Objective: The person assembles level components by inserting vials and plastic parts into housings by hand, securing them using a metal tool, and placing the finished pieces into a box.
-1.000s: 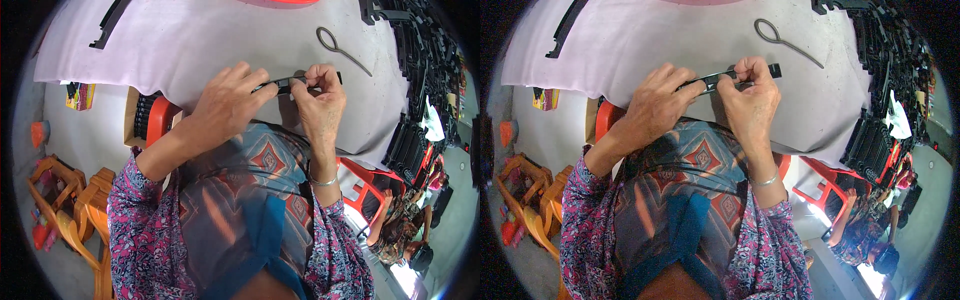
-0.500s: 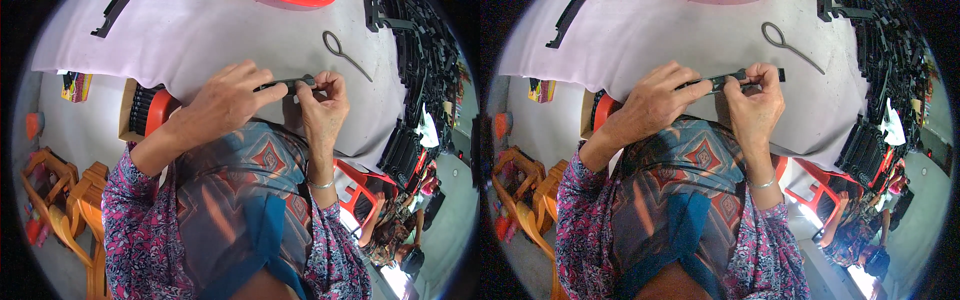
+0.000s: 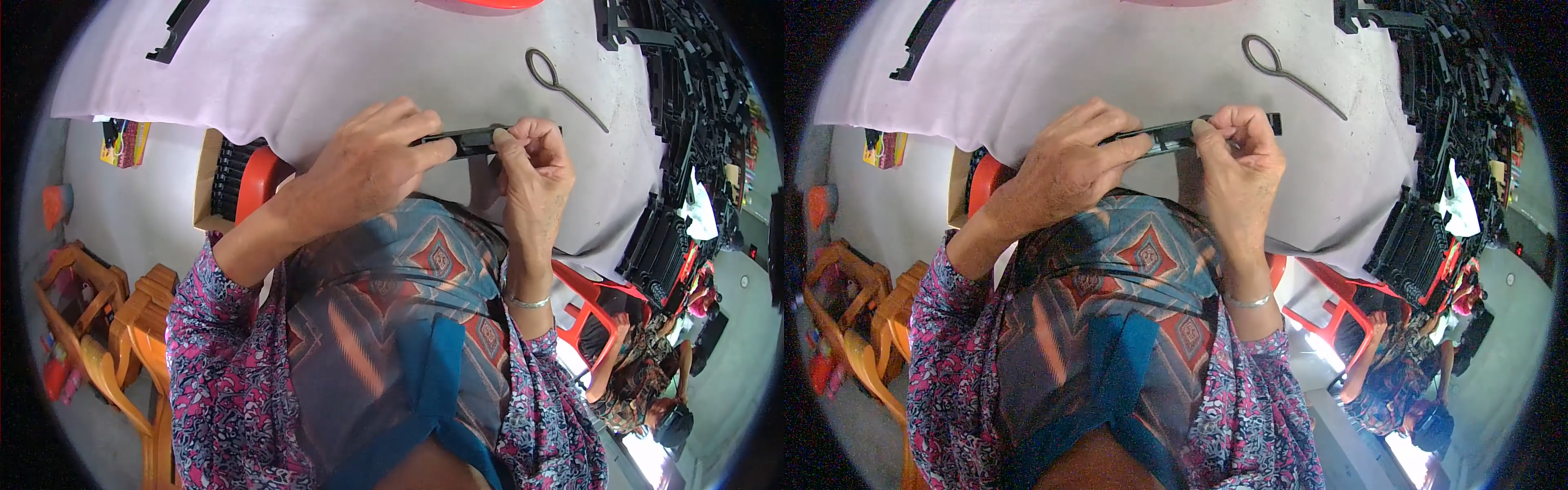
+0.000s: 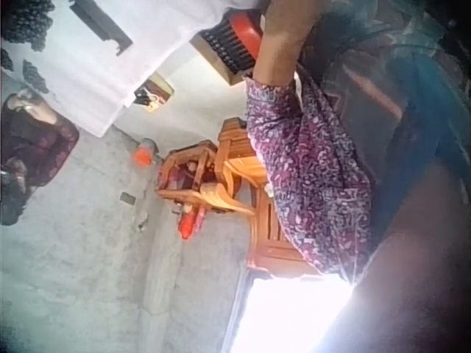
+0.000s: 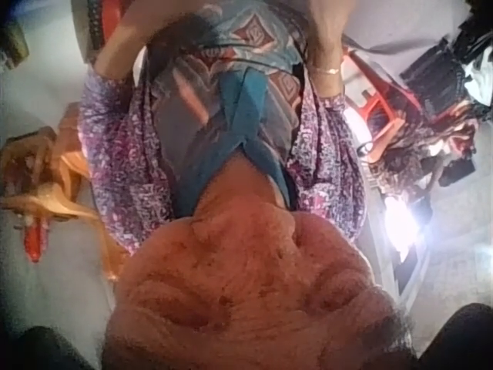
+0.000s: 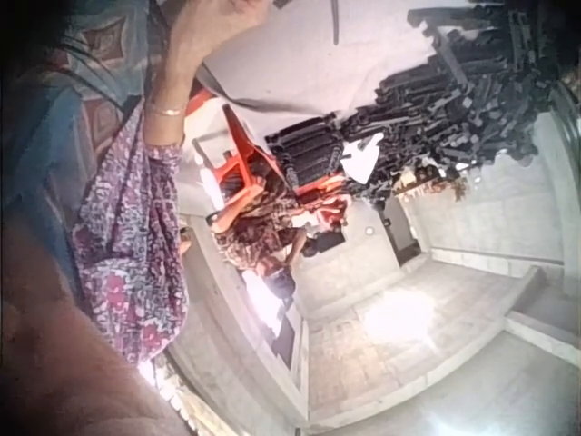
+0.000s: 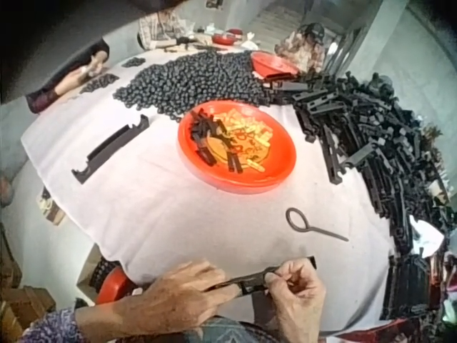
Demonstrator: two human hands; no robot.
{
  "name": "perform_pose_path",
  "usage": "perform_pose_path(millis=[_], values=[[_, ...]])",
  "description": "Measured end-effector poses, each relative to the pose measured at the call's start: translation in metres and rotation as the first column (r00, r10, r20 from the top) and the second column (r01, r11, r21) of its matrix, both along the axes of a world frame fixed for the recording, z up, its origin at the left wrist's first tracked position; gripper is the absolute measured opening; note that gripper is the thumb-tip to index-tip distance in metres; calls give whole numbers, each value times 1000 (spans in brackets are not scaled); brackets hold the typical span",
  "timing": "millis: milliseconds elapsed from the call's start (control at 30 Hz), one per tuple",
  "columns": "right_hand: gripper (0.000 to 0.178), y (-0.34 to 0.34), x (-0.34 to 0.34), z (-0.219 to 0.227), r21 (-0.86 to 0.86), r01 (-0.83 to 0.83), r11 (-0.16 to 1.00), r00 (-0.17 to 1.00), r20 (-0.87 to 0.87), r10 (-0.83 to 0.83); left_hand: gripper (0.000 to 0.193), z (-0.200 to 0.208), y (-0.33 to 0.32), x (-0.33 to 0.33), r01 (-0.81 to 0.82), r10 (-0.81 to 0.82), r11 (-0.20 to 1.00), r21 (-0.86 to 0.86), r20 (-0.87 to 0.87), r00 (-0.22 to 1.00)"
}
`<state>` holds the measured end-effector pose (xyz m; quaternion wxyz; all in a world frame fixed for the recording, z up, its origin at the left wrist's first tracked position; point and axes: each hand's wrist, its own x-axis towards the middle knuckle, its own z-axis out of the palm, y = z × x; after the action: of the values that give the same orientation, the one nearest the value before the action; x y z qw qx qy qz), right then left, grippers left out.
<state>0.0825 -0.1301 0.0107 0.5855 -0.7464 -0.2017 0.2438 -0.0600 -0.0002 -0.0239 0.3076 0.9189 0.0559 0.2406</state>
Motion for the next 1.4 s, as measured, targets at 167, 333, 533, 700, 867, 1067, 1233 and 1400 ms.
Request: perform_pose_path(millis=[167, 333, 533, 700, 867, 1067, 1233, 1400], values=[[12, 1, 0, -10, 1, 15, 1000, 998, 66, -15, 23, 3, 1, 0, 9, -8, 1000, 8, -2, 1000], [12, 1, -3, -15, 42, 10, 999, 979, 205, -18, 23, 0, 0, 0, 2, -2, 999, 41, 15, 1000], [11, -2, -1, -18, -4, 22, 1000, 954, 301, -20, 28, -2, -1, 2, -8, 6, 998, 55, 29, 1000], [11, 0, 0, -19, -37, 57, 998, 926, 375, -39, 37, 4, -4, 4, -12, 13, 988, 156, -3, 1000], [11, 1, -3, -16, -101, 91, 991, 886, 461, -35, 42, 6, -6, 5, -6, 23, 976, 215, -76, 997], [8, 0, -7, -12, -153, 101, 983, 830, 558, 2, 42, 8, -4, 6, 12, 7, 970, 242, -76, 997], [8, 1, -6, -12, -128, 65, 990, 793, 608, 27, 41, 9, 1, 7, 43, -34, 971, 236, -41, 999], [8, -2, -4, -15, -133, 73, 988, 773, 633, 28, 41, 11, 2, 9, 64, -59, 976, 206, -33, 998]])
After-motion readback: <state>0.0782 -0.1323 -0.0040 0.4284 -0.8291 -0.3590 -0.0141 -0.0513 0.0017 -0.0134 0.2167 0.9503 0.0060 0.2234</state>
